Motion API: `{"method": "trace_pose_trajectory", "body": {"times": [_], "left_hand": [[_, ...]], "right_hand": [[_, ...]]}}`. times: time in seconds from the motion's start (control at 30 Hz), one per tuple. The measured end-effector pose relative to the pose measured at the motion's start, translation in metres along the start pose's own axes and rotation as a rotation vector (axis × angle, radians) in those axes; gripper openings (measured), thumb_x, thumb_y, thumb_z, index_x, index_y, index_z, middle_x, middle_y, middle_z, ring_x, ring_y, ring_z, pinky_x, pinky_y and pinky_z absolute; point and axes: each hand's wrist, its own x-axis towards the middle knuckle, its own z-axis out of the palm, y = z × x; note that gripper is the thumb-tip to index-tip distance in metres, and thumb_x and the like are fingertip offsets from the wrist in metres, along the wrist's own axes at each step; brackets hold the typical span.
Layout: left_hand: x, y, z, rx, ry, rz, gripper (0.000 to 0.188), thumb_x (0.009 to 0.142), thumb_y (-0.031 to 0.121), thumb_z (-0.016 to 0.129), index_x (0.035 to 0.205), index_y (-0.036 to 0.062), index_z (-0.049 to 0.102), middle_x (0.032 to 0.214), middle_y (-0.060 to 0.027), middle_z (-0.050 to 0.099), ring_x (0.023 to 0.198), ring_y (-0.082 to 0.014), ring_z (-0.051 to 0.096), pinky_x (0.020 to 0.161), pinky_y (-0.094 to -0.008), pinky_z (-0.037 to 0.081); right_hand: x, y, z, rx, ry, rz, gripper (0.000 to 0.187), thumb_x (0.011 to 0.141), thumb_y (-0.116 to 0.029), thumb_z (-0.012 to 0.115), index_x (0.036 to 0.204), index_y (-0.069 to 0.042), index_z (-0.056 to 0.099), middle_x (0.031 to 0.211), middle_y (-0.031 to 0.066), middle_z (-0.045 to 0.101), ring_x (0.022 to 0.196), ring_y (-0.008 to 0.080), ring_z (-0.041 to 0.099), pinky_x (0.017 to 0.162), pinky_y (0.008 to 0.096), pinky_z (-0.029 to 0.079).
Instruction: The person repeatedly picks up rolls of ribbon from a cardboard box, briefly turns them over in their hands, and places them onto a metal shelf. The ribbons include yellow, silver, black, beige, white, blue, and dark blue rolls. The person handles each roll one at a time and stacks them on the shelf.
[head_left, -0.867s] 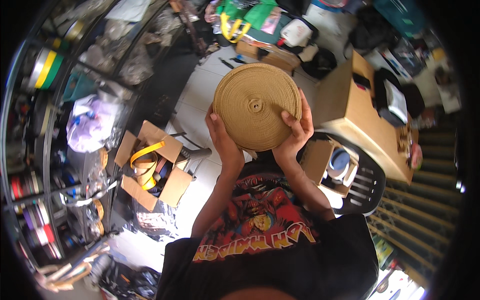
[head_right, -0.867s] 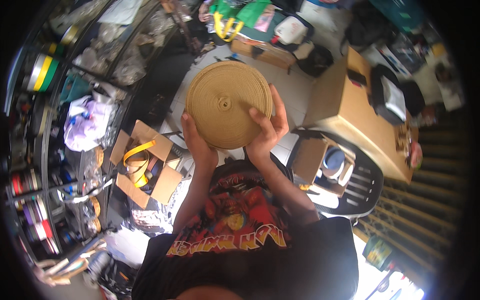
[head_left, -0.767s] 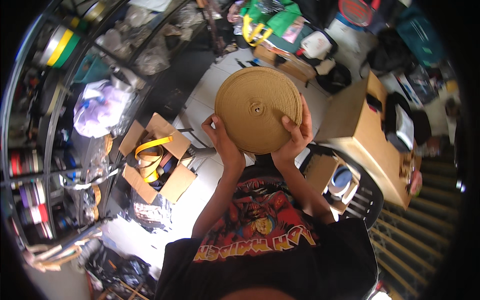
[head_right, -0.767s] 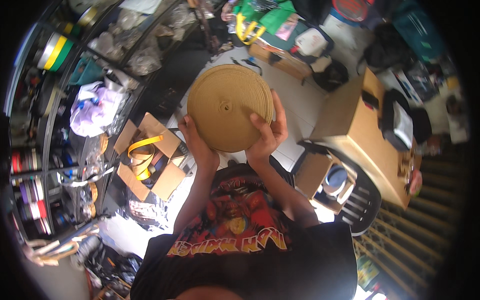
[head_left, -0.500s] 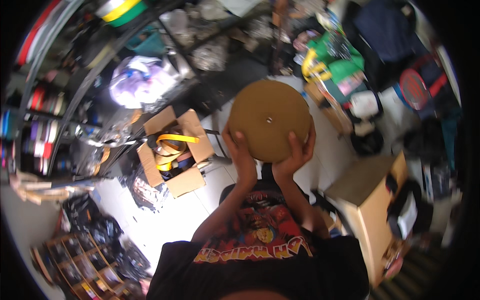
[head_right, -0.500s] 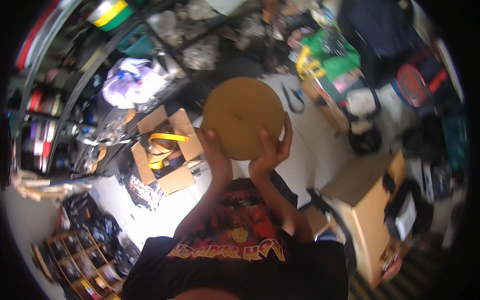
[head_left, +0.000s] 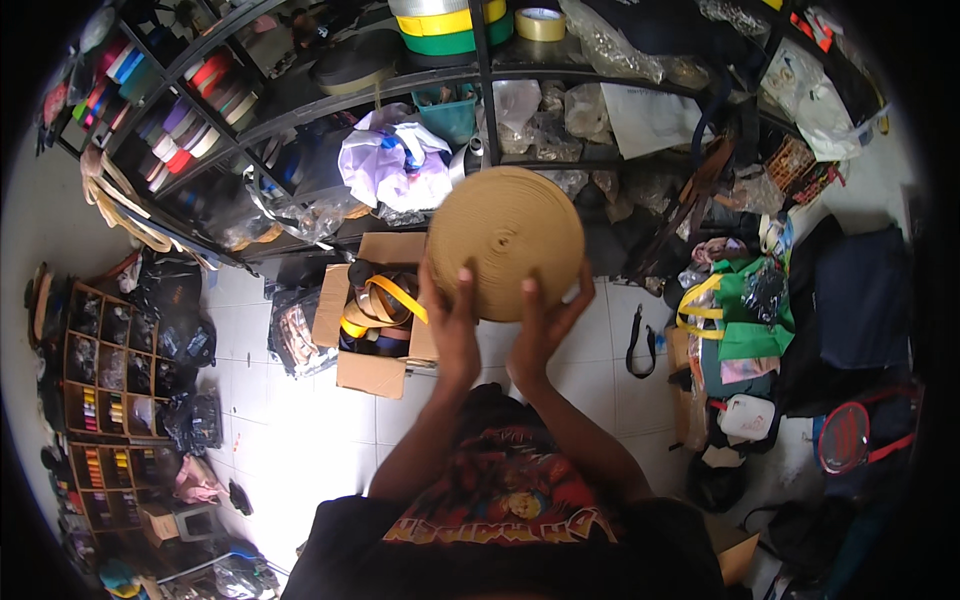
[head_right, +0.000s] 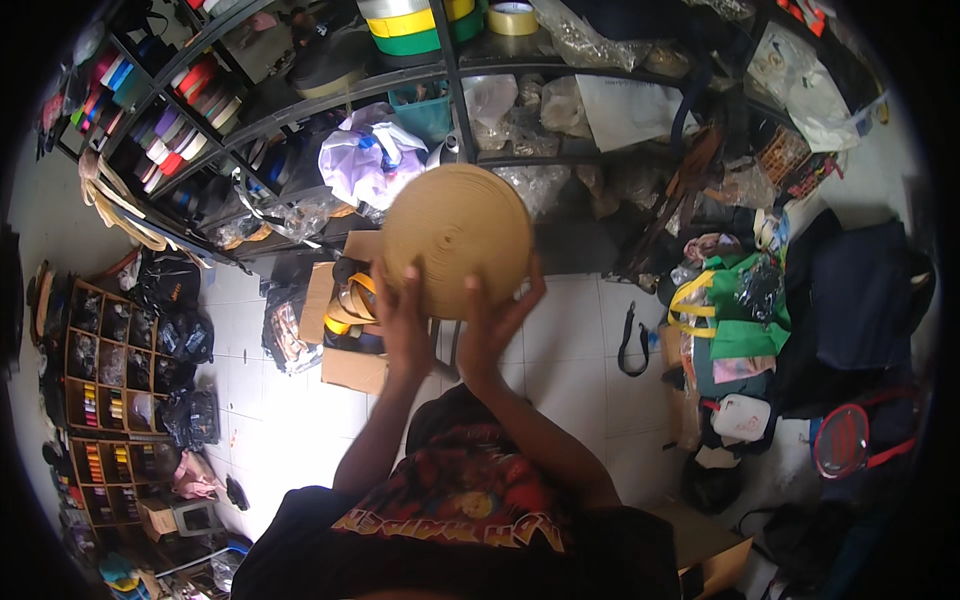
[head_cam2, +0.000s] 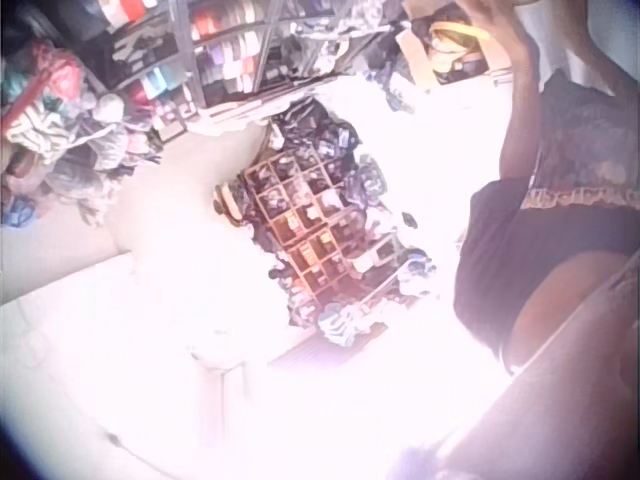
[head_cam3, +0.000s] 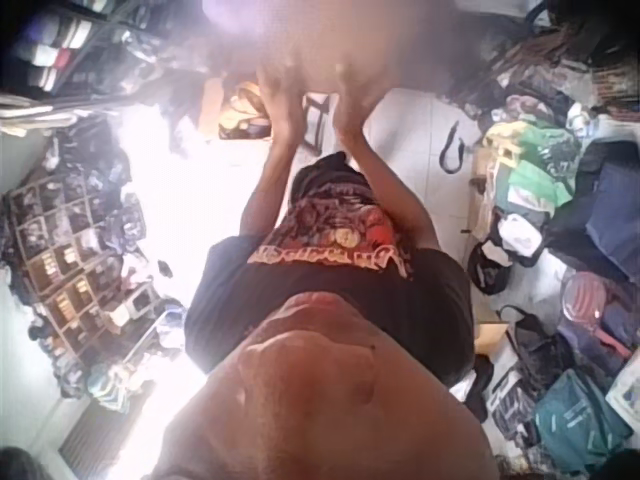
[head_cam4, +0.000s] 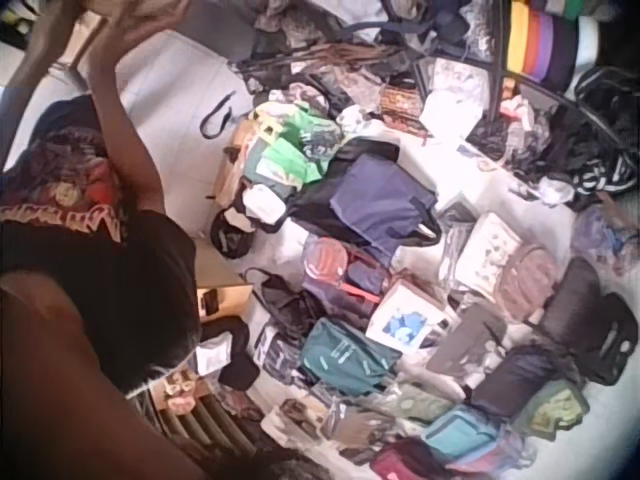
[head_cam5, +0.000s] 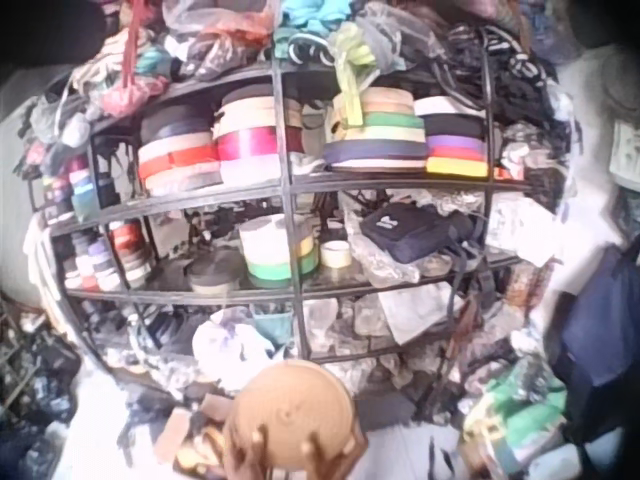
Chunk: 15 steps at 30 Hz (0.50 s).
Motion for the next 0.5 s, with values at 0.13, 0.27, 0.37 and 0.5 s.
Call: {"method": "trace_pose_trajectory", "body": {"times": [0.13,0.27,0.37,0.5], "left_hand": [[0.077,0.037,-0.011,-0.123,0.093,0.128,0.048,0.096,0.020,0.062,0.137,-0.0005,0.048,0.125,-0.0134,0.059,0.112,-0.0201,0.057,0.096,-0.0325,0.045],[0.187,0.086,-0.009,-0.220,0.072,0.316,0.046,0.093,0.018,0.065,0.133,-0.0020,0.055,0.122,-0.0140,0.063,0.107,-0.0203,0.061,0.092,-0.0319,0.050],[0.284,0.109,-0.006,-0.195,0.069,0.373,0.047,0.088,0.019,0.071,0.129,-0.0021,0.059,0.116,-0.0123,0.065,0.104,-0.0196,0.063,0.089,-0.0328,0.051],[0.403,0.136,0.026,-0.113,0.047,0.443,0.041,0.086,0.023,0.072,0.120,0.0012,0.064,0.108,-0.0079,0.068,0.096,-0.0176,0.065,0.076,-0.0307,0.051]], "right_hand": [[0.052,0.008,0.037,-0.046,-0.465,0.049,0.066,0.090,-0.015,0.068,0.146,-0.006,0.033,0.143,0.0154,0.042,0.129,0.0252,0.045,0.104,0.0410,0.041],[0.111,-0.001,0.043,-0.326,-0.659,0.052,0.057,0.088,-0.018,0.072,0.138,-0.005,0.047,0.134,0.0122,0.053,0.118,0.0232,0.055,0.091,0.0368,0.051],[0.135,0.033,0.026,-0.420,-0.636,0.142,0.045,0.089,-0.019,0.071,0.129,-0.005,0.056,0.124,0.0092,0.059,0.105,0.0172,0.059,0.082,0.0293,0.052],[0.171,0.053,0.025,-0.487,-0.610,0.238,0.037,0.090,-0.018,0.069,0.123,-0.003,0.060,0.118,0.0069,0.062,0.097,0.0120,0.060,0.075,0.0267,0.053]]}}
